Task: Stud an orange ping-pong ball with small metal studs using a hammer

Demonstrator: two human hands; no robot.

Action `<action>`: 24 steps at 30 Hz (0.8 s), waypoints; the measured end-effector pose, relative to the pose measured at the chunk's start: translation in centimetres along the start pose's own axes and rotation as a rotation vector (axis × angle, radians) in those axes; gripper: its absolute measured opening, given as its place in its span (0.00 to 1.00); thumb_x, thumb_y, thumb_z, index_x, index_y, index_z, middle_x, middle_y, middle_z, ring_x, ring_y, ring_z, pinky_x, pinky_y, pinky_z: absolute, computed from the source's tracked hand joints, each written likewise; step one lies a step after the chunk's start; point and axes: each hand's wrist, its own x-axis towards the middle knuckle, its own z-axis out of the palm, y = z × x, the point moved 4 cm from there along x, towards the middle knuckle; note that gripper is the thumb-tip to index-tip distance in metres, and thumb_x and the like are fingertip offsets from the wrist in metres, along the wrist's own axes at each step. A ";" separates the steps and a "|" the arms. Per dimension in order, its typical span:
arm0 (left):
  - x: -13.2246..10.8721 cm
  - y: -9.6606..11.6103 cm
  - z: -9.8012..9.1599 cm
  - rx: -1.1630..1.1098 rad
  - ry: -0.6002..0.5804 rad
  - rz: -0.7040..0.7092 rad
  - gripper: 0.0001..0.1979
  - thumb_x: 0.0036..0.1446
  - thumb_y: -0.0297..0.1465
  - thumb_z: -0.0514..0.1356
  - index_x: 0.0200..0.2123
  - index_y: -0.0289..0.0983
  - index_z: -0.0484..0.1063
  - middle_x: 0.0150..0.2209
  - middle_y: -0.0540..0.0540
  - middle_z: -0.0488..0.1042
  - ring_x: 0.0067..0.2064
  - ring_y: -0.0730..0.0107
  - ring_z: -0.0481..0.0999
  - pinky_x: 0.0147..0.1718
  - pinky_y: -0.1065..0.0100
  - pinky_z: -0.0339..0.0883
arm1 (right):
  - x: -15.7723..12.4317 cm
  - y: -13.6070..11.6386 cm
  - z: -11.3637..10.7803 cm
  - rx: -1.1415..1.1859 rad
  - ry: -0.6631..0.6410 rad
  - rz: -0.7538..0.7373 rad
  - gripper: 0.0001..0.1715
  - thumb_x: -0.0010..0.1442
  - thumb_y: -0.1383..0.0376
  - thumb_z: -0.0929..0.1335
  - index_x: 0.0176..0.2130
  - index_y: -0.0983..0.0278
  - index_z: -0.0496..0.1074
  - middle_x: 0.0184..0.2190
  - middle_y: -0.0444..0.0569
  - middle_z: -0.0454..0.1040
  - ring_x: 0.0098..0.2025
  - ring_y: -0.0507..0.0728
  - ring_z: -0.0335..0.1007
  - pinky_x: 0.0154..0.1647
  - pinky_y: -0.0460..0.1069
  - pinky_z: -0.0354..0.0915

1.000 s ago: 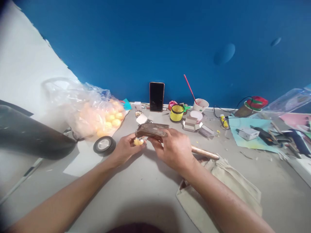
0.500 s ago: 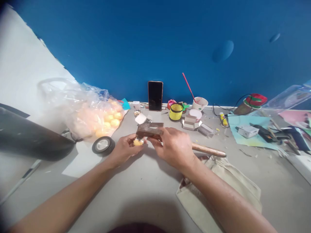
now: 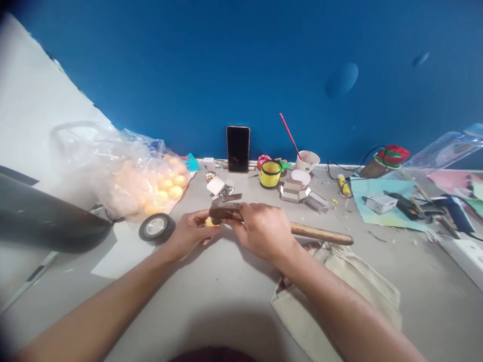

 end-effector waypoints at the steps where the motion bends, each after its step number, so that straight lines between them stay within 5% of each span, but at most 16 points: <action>1: 0.0 0.1 0.0 0.000 -0.002 -0.002 0.14 0.43 0.32 0.71 0.35 0.33 0.80 0.17 0.55 0.64 0.18 0.79 0.58 0.20 0.71 0.54 | 0.0 0.0 0.0 -0.001 0.007 -0.006 0.19 0.63 0.51 0.67 0.33 0.63 0.77 0.26 0.50 0.79 0.25 0.55 0.71 0.26 0.48 0.50; 5: 0.0 0.1 0.0 -0.006 0.015 -0.008 0.16 0.43 0.34 0.72 0.36 0.34 0.80 0.20 0.53 0.68 0.19 0.79 0.60 0.19 0.71 0.54 | -0.1 0.3 -0.3 0.048 0.129 0.033 0.21 0.64 0.50 0.65 0.35 0.62 0.78 0.25 0.50 0.79 0.27 0.56 0.72 0.28 0.48 0.55; 9: 0.0 -0.2 0.0 -0.050 -0.005 -0.026 0.16 0.42 0.32 0.71 0.37 0.33 0.79 0.22 0.53 0.68 0.20 0.80 0.61 0.20 0.72 0.55 | 0.0 0.2 0.2 0.064 0.021 0.014 0.20 0.64 0.50 0.67 0.34 0.62 0.79 0.25 0.49 0.80 0.26 0.56 0.72 0.27 0.48 0.53; 13: 0.1 -0.3 0.0 -0.047 -0.010 -0.009 0.17 0.43 0.33 0.71 0.38 0.34 0.79 0.28 0.50 0.73 0.20 0.80 0.62 0.21 0.71 0.56 | 0.0 0.5 -0.2 0.066 0.077 0.056 0.22 0.64 0.48 0.66 0.34 0.62 0.79 0.24 0.50 0.79 0.25 0.56 0.72 0.28 0.48 0.54; 18: 0.0 -0.6 0.0 -0.027 -0.039 -0.016 0.15 0.45 0.31 0.71 0.38 0.34 0.79 0.23 0.51 0.72 0.20 0.79 0.63 0.22 0.71 0.57 | 0.1 0.5 0.4 0.034 -0.022 0.040 0.21 0.63 0.49 0.67 0.34 0.62 0.78 0.26 0.50 0.80 0.26 0.57 0.73 0.27 0.49 0.54; 24: 0.0 -0.8 -0.2 -0.085 0.018 0.007 0.24 0.44 0.28 0.71 0.48 0.36 0.77 0.45 0.41 0.79 0.25 0.79 0.68 0.26 0.69 0.65 | 0.8 2.2 0.2 -0.106 -0.008 0.234 0.24 0.64 0.46 0.65 0.36 0.62 0.78 0.28 0.52 0.80 0.29 0.59 0.74 0.28 0.49 0.54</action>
